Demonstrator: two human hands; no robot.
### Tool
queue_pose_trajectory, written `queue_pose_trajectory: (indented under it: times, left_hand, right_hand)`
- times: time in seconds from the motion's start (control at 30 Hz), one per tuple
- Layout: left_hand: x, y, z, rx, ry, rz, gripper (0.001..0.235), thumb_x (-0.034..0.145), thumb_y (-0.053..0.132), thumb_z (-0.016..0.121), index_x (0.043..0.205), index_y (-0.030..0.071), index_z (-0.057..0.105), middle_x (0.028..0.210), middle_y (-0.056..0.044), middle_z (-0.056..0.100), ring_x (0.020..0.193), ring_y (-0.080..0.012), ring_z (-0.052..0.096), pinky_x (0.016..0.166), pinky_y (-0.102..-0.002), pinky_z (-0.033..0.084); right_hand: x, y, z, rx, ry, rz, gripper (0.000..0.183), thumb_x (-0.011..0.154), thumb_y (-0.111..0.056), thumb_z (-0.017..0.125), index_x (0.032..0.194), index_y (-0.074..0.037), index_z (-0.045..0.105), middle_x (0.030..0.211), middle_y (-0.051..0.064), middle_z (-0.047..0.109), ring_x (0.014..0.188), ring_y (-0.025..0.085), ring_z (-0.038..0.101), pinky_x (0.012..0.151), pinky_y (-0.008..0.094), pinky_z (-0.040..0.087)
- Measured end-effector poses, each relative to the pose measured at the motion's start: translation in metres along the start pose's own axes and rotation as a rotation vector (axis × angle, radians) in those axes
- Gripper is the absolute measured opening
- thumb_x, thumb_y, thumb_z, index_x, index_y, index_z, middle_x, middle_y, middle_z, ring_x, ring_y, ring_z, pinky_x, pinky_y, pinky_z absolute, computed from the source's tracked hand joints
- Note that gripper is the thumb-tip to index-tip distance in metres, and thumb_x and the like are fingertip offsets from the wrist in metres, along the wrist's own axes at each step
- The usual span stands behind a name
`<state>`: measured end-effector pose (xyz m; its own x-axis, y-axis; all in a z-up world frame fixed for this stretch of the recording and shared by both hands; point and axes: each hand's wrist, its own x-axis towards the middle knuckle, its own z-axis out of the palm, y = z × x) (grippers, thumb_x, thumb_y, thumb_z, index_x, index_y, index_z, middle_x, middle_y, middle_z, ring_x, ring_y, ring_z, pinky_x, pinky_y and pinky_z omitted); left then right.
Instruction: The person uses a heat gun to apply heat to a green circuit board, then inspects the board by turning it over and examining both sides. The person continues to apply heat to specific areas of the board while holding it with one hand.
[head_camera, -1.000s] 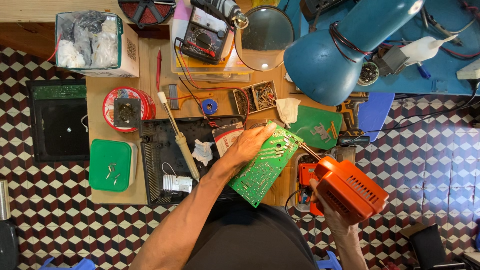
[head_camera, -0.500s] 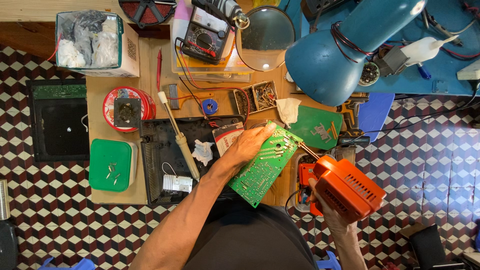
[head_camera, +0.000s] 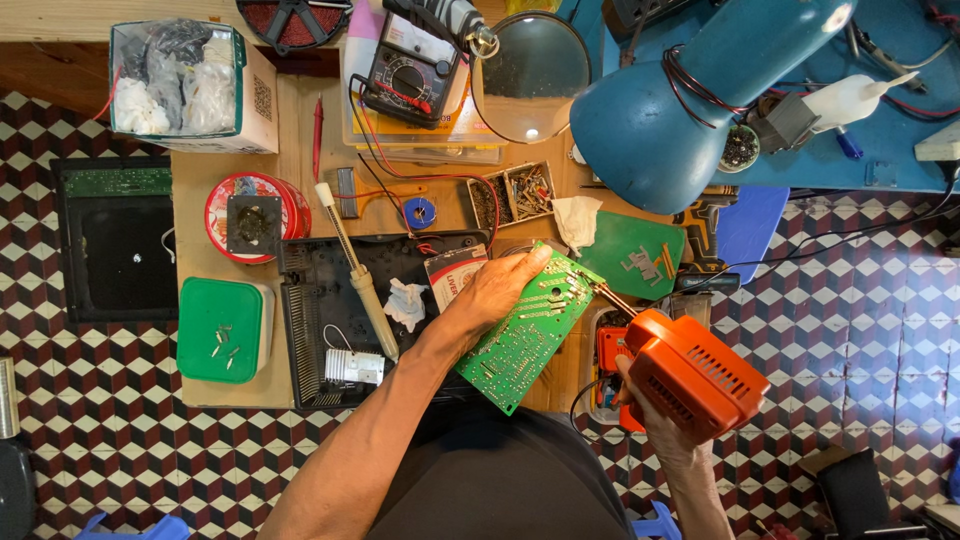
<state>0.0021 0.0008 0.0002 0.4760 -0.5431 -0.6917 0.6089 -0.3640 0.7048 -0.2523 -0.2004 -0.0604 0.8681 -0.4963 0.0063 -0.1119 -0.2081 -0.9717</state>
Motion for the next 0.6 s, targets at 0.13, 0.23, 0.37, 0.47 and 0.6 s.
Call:
queue_pose_trajectory:
  times: [0.13, 0.23, 0.37, 0.47, 0.6]
  left_hand:
    - [-0.001, 0.0, 0.0, -0.007, 0.003, 0.01, 0.058, 0.096, 0.057, 0.051, 0.114, 0.006, 0.073, 0.102, -0.007, 0.073, 0.092, -0.0156, 0.066, 0.08, -0.033, 0.054]
    - [0.0, -0.001, 0.0, 0.021, 0.012, 0.002, 0.058, 0.097, 0.056, 0.051, 0.112, 0.005, 0.074, 0.1, -0.007, 0.073, 0.09, -0.015, 0.066, 0.079, -0.032, 0.053]
    - [0.003, -0.002, 0.002, 0.002, 0.008, 0.016, 0.057, 0.098, 0.056, 0.052, 0.11, 0.004, 0.074, 0.098, -0.008, 0.072, 0.088, -0.0152, 0.065, 0.077, -0.032, 0.053]
    - [0.005, -0.002, 0.003, 0.012, 0.02, 0.026, 0.057, 0.097, 0.056, 0.052, 0.11, 0.005, 0.075, 0.099, -0.008, 0.074, 0.088, -0.0147, 0.066, 0.078, -0.032, 0.053]
    - [0.001, -0.004, 0.001, -0.073, 0.023, 0.007, 0.051, 0.098, 0.051, 0.053, 0.112, 0.005, 0.071, 0.098, -0.005, 0.072, 0.087, -0.0134, 0.065, 0.076, -0.03, 0.054]
  right_hand:
    - [0.0, 0.002, -0.001, -0.021, -0.014, -0.023, 0.025, 0.084, -0.011, 0.08, 0.107, -0.009, 0.069, 0.075, 0.003, 0.073, 0.062, 0.008, 0.071, 0.059, 0.025, 0.063]
    - [0.0, 0.006, -0.002, -0.001, -0.021, -0.041, 0.026, 0.084, -0.011, 0.08, 0.108, -0.01, 0.07, 0.077, 0.003, 0.074, 0.063, 0.008, 0.071, 0.06, 0.025, 0.063]
    - [-0.005, 0.009, -0.004, -0.111, -0.046, -0.145, 0.033, 0.083, -0.011, 0.08, 0.113, -0.012, 0.068, 0.087, 0.003, 0.073, 0.067, 0.009, 0.07, 0.063, 0.024, 0.063]
    - [-0.009, 0.009, -0.006, 0.163, -0.044, 0.033, 0.037, 0.085, -0.013, 0.077, 0.12, -0.015, 0.064, 0.091, 0.002, 0.076, 0.071, 0.011, 0.074, 0.065, 0.026, 0.07]
    - [-0.011, -0.001, -0.008, -0.445, -0.15, -0.386, 0.031, 0.097, -0.018, 0.067, 0.126, -0.013, 0.059, 0.108, 0.007, 0.07, 0.092, 0.018, 0.071, 0.089, 0.034, 0.065]
